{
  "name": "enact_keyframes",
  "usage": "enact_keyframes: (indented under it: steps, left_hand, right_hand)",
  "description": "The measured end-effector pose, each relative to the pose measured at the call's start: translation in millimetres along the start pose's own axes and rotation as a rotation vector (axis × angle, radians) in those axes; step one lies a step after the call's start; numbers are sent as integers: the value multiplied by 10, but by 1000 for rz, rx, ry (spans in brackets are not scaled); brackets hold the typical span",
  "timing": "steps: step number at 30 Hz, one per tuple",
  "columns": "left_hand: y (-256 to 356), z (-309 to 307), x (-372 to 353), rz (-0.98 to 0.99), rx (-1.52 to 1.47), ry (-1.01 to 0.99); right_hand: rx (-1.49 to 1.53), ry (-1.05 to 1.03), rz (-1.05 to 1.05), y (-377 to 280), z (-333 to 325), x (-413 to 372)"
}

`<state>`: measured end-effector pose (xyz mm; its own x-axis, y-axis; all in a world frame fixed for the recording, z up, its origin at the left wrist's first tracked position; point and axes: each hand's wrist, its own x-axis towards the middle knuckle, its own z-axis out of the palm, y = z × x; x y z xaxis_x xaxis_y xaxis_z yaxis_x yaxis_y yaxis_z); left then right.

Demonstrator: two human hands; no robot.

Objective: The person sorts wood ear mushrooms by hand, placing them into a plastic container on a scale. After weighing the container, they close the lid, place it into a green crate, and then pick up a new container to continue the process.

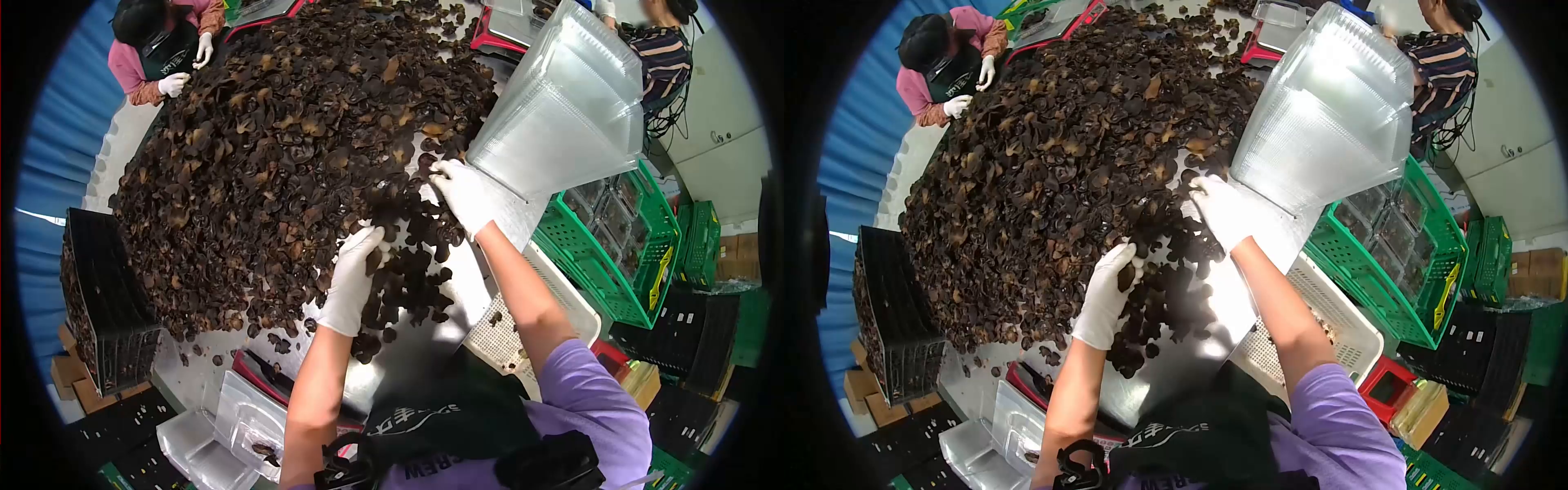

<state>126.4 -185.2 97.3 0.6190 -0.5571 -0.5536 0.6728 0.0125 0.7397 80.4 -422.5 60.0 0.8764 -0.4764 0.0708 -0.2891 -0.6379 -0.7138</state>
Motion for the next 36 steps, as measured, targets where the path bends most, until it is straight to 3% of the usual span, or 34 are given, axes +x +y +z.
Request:
enact_keyframes:
  steps: [1,3,4,5,7,8,10,12,13,15,19,20,21,25,26,27,28,30,31,32,33,34,35,36]
  left_hand:
    - [-23,-14,-85,-27,-66,71]
    - [-130,-108,-199,-22,-196,12]
    - [-180,-120,-261,-45,-257,3]
    - [-215,-117,-319,-44,-260,-5]
    - [-295,-113,-456,-55,-276,27]
    - [-330,-118,-534,-34,-291,-11]
    - [-393,-135,-729,-11,-330,-43]
    - [-431,-118,-965,6,-350,-9]
    - [-440,-109,-1080,-8,-366,4]
    - [-473,-130,-1252,-22,-425,23]
    - [-514,-206,-1603,16,-496,5]
    - [-623,-231,-1674,241,-143,90]
    - [-625,-276,-1803,310,6,111]
    - [-610,-541,-2246,314,-165,185]
    - [-623,-627,-2351,317,-242,231]
    - [-619,-776,-2530,302,-315,228]
    - [-616,-909,-2728,292,-387,228]
    - [-527,-1048,-3227,370,-192,452]
    - [-541,-1229,-3426,420,-37,520]
    - [-608,-1458,-3567,513,183,638]
    - [-695,-1691,-3681,596,408,746]
    - [-748,-1851,-3793,544,444,868]
    - [-809,-1998,-3883,490,478,981]
    - [-910,-2188,-3924,510,614,1073]
  right_hand:
    - [-7,0,-4,-5,-7,-93]
    - [564,51,215,0,-56,-297]
    - [892,-28,370,-102,-144,-405]
    - [885,-24,366,-74,-147,-516]
    - [1454,-160,446,52,-69,-764]
    - [1456,13,304,54,28,-906]
    - [1593,-6,420,-56,6,-1076]
    - [1605,-118,339,-170,-25,-1238]
    - [1671,-110,546,-278,-63,-1331]
    - [1731,-123,746,-340,-4,-1424]
    - [1797,-476,613,-508,216,-1591]
    - [1742,-449,671,-549,259,-1654]
    - [1712,-455,704,-699,252,-1707]
    - [1544,-403,877,-1595,138,-1985]
    - [1564,-625,706,-1363,344,-2002]
    - [1410,-535,751,-1750,245,-2117]
    - [1358,-700,562,-1924,236,-2191]
    - [1131,-950,105,-2014,364,-2238]
    - [1114,-989,181,-2378,304,-2330]
    - [952,-692,-466,-2523,477,-2401]
    - [880,-748,-537,-2723,588,-2476]
    - [809,-799,-612,-2924,701,-2547]
    - [842,-1208,-109,-3191,769,-2638]
    - [686,-1197,-374,-3282,1024,-2727]
